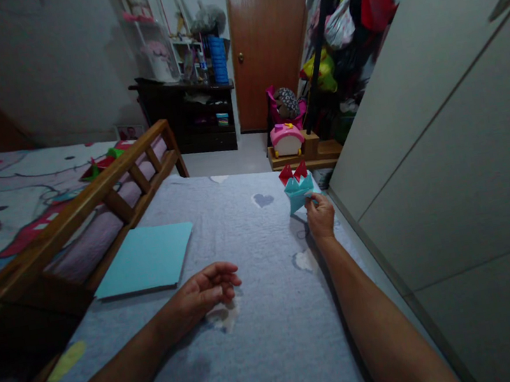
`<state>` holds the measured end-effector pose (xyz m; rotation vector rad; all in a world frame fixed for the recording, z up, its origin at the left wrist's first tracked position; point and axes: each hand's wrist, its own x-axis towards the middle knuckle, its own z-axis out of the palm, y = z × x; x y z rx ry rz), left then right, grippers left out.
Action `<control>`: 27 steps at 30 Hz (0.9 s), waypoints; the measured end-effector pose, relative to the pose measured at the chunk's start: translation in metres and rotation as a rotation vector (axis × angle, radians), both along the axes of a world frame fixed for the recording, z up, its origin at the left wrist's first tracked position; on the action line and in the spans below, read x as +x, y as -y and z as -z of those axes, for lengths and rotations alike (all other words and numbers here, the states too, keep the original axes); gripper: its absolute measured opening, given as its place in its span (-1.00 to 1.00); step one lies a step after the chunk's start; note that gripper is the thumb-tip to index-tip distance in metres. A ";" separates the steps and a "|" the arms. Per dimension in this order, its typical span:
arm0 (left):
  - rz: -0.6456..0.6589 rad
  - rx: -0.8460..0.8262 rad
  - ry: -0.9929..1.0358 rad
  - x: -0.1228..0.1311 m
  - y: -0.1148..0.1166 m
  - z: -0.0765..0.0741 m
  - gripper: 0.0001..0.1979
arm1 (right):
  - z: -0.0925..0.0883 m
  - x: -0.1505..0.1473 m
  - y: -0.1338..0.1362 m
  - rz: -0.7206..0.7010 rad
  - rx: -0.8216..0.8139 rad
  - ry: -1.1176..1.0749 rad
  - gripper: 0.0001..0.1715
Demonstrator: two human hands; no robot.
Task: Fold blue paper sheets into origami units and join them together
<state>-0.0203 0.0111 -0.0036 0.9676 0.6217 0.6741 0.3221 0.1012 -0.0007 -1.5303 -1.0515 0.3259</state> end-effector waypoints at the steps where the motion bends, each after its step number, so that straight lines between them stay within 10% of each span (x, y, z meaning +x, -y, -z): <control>1: 0.000 -0.002 -0.002 0.000 0.000 0.000 -0.54 | 0.002 -0.001 0.001 -0.018 -0.018 -0.042 -0.58; 27: 0.015 0.002 -0.065 -0.001 0.001 -0.005 -0.51 | -0.013 -0.017 0.041 -0.431 -0.405 -0.200 -0.78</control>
